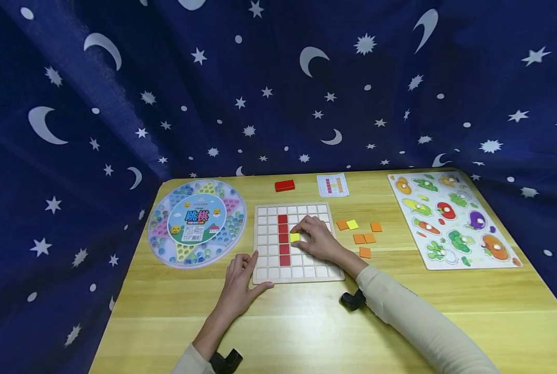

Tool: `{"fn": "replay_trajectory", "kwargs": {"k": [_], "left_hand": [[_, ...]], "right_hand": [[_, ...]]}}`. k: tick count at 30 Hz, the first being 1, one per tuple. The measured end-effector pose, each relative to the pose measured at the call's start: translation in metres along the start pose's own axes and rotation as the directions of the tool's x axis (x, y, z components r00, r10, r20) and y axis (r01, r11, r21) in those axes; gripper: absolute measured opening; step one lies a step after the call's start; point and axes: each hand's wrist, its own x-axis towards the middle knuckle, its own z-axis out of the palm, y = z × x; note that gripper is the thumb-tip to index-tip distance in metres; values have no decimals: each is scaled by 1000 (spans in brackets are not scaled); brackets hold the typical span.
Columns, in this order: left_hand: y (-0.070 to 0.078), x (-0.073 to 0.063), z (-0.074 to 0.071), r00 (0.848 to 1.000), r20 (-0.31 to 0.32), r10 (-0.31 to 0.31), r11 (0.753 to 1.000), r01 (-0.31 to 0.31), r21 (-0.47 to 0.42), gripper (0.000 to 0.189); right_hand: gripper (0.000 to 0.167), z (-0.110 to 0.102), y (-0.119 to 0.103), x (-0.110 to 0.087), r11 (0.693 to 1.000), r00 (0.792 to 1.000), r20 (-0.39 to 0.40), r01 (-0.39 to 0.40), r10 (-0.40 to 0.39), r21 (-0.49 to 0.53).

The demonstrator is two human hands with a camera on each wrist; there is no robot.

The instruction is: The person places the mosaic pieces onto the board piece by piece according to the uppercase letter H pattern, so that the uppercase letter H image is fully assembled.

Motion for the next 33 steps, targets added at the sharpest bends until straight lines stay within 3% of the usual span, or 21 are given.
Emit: {"fn": "replay_trajectory", "kwargs": {"k": [4,16,25,33], "left_hand": [[0,-2,1,1000,5,-5,1000,5,5,91],[-1,-7,4,1000,-7,-10,1000,10,12,90],[1,-5,3,1000,-25,10,1000,-9,10,90],[2,-3,1,999,-28,28,999,-27,25,90]], "right_hand": [[28,0,1,-2,1000,1000,19,-16,16,10],[19,-18,5,-8,984,996,80,-47,34,172],[21,-49,24,-21,990,999,-13,-44,47,135],[26,-88,57,-43,989,979,-146,-131,139,69]]}}
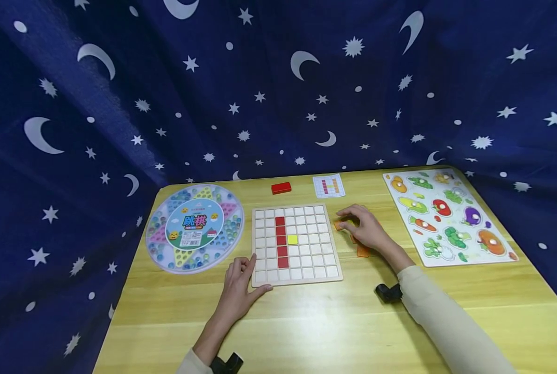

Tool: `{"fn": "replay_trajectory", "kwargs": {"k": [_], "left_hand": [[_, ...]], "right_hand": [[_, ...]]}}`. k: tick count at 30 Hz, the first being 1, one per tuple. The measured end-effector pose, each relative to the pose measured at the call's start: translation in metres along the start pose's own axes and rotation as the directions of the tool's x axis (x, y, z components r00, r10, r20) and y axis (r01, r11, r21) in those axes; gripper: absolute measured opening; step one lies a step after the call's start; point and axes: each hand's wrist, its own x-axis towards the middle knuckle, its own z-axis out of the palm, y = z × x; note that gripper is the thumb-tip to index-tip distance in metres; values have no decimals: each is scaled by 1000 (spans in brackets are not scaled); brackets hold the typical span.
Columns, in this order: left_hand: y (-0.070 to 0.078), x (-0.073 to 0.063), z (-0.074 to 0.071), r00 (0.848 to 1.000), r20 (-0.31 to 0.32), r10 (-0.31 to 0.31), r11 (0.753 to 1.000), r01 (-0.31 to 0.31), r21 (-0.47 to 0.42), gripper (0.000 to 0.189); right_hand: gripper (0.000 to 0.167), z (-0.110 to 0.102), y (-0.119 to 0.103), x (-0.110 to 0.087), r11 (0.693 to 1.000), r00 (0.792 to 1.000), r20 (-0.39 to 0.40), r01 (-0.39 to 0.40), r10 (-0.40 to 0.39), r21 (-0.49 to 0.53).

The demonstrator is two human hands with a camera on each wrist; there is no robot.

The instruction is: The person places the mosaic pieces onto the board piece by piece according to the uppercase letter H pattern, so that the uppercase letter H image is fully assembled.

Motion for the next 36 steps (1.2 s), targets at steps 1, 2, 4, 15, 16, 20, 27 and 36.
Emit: {"fn": "replay_trajectory", "kwargs": {"k": [1,2,4,15,16,20,27,36], "left_hand": [[0,0,0,1000,0,-1,1000,1,1,89],[0,0,0,1000,0,-2,1000,2,2,90],[0,0,0,1000,1,-8,1000,8,1,90],[-1,-2,1,1000,10,-14,1000,14,-3,90],[-1,-1,1,1000,11,-17,1000,17,-3,91],[-1,0,1,1000,17,-22,1000,22,-7,91],[-2,1,0,1000,24,-20,1000,20,-4,91],[-1,1,0,1000,17,-17,1000,17,-3,90]], "right_hand": [[27,-4,4,-1,1000,1000,-8,-10,10,-11],[27,-7,8,-3,1000,1000,-9,-22,22,-16],[28,-12,14,-6,999,1000,-1,-31,31,-30],[29,-15,27,-12,997,999,33,-30,33,-75],[29,-15,28,-12,996,999,36,-33,35,-78],[30,-15,29,-12,996,998,42,-40,44,-78],[27,-13,32,-10,993,998,52,-38,44,-110],[22,-10,32,-8,993,998,34,-53,57,-108]]}}
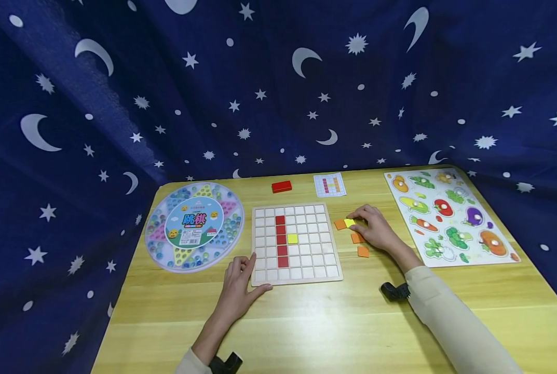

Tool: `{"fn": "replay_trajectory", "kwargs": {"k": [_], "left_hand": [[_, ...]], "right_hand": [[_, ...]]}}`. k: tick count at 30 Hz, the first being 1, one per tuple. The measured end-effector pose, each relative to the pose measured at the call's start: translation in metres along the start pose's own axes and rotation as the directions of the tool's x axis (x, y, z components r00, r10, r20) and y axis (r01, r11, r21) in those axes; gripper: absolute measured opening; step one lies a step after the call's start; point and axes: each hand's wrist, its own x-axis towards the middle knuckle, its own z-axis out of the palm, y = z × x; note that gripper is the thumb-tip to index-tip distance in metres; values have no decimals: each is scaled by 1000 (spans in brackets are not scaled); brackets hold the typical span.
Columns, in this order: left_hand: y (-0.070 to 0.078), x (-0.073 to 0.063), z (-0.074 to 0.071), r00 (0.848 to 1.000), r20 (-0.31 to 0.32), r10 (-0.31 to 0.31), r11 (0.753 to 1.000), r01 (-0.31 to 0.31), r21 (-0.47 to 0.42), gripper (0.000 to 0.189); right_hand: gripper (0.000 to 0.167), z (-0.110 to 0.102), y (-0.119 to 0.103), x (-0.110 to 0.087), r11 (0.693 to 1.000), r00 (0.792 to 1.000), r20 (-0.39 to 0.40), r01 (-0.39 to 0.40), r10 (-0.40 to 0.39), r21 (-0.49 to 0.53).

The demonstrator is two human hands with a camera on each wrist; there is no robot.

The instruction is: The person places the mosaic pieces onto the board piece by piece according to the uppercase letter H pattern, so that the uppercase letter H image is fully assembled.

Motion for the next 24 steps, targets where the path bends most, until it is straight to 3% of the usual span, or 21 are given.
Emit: {"fn": "replay_trajectory", "kwargs": {"k": [24], "left_hand": [[3,1,-2,1000,18,-22,1000,23,-14,90]], "right_hand": [[20,0,0,1,1000,1000,-5,-10,10,-4]]}}
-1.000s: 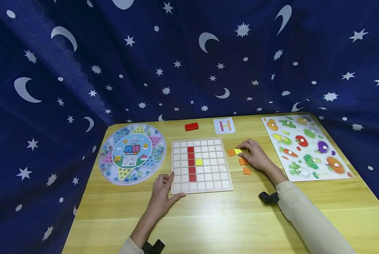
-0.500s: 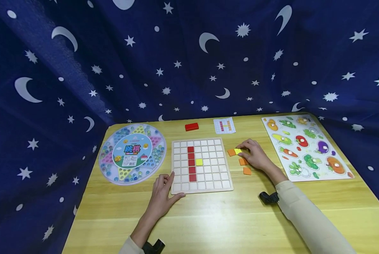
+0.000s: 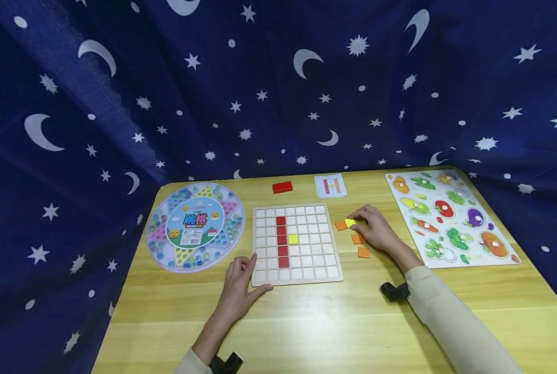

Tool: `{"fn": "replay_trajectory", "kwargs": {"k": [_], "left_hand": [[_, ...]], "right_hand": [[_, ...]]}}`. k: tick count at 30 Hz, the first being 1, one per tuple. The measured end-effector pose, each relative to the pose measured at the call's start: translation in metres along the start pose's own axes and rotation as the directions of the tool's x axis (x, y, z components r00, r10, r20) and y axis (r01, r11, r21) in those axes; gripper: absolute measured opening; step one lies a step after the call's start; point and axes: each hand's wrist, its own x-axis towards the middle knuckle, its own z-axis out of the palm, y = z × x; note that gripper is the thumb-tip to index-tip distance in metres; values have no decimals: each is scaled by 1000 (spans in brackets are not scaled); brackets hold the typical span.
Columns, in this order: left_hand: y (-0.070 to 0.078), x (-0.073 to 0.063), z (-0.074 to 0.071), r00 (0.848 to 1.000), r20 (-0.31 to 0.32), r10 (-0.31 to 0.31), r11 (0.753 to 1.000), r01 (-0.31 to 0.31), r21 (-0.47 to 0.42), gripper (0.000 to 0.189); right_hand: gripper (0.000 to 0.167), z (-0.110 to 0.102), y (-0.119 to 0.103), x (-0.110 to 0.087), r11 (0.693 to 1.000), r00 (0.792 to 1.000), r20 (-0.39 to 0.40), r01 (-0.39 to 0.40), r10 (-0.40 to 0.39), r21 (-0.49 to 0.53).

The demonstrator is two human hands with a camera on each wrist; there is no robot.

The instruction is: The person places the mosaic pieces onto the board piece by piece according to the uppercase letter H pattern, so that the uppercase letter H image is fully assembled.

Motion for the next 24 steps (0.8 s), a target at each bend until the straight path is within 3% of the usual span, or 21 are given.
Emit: {"fn": "replay_trajectory", "kwargs": {"k": [24], "left_hand": [[-1,0,1,1000,-12,-2,1000,2,-1,91]], "right_hand": [[20,1,4,6,1000,1000,-17,-18,18,-10]]}}
